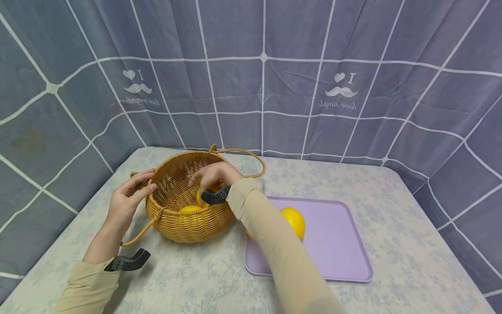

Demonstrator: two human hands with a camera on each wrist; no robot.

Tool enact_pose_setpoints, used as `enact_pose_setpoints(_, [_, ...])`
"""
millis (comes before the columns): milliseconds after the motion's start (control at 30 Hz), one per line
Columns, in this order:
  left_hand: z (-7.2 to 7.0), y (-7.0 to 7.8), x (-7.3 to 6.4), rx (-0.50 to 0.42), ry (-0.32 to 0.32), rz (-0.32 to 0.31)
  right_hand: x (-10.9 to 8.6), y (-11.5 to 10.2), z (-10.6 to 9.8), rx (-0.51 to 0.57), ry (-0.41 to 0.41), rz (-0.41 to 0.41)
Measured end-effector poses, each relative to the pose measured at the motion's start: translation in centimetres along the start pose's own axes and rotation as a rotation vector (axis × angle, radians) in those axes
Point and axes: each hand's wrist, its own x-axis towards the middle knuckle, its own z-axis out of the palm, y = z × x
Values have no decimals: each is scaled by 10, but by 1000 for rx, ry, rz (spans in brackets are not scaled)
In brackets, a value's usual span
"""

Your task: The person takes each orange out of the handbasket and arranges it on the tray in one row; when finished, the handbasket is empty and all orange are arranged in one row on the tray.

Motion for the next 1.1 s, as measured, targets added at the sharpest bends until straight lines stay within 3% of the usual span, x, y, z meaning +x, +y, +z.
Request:
enact_pose_setpoints(233, [0,0,1,-1,-5,7,1,-1,1,-29,30,40])
enact_pose_setpoints(533, [1,1,1,-3,-2,11,0,0,3,28,19,26])
enact_pose_setpoints(667, [1,1,2,-7,-1,14,0,0,3,5,39,-25])
enact_pose_setpoints(900, [1,2,1,-13,-2,7,0,0,3,91,77,-112])
enact_pose_setpoints(1100, [1,2,1,-13,-4,0,0,1,3,91,112,-186])
